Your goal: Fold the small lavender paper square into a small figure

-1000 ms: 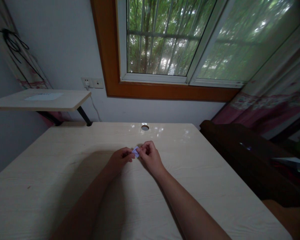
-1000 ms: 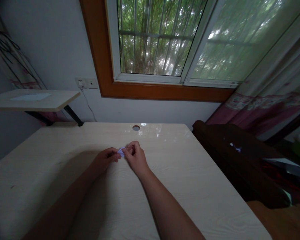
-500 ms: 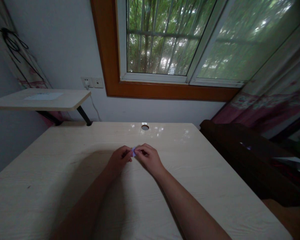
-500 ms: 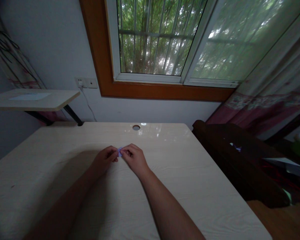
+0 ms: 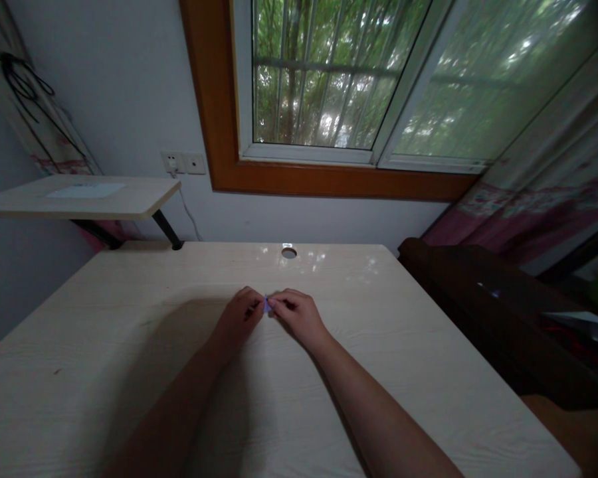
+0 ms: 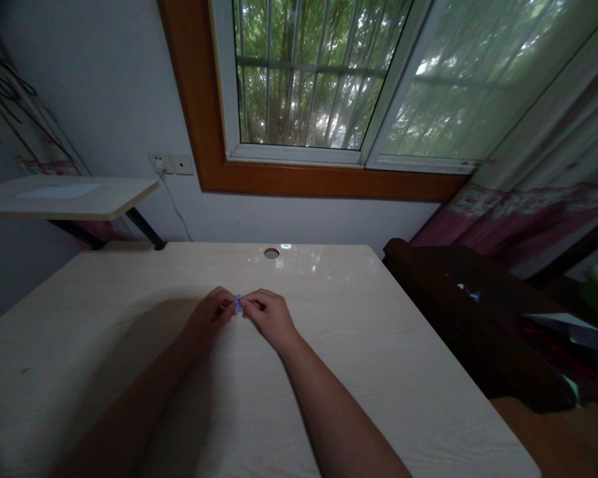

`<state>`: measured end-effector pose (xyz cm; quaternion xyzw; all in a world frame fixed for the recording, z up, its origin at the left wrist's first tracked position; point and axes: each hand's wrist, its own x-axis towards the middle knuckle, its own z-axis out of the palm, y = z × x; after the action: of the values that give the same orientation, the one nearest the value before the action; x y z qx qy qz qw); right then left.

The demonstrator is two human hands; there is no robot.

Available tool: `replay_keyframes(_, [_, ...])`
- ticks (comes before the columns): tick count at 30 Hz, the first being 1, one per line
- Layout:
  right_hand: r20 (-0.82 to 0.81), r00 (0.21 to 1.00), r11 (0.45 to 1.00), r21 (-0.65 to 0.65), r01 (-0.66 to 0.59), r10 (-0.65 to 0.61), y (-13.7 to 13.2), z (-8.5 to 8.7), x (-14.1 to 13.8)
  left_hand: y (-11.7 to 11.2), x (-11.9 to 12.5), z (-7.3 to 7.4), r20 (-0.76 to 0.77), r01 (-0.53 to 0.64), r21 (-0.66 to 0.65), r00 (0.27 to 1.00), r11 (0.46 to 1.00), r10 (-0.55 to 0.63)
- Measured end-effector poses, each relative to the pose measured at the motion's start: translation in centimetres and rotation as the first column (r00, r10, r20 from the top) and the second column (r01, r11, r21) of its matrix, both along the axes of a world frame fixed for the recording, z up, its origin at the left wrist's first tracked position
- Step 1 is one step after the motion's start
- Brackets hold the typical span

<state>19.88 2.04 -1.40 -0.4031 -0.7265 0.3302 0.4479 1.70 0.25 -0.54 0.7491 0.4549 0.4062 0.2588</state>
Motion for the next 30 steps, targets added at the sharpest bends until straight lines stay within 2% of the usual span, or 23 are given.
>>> replay_keyframes(6, [-0.016,1.0,1.0,-0.022,0.013,-0.014,-0.19,0.29,-0.16,0.08,-0.04,-0.33,0.002,0.012,-0.002,1.0,1.0,-0.012])
replay_keyframes(15, [0.022,0.999,0.995,0.085,0.048,-0.05,-0.11,0.03,-0.16,-0.04,-0.03,-0.26,-0.031,0.013,0.022,0.999,1.0,-0.013])
replay_keyframes(30, [0.0,0.997,0.992,0.109,0.072,-0.072,-0.23,0.35,-0.16,-0.01,-0.25,-0.37,-0.053,-0.033,0.011,0.998,0.999,0.034])
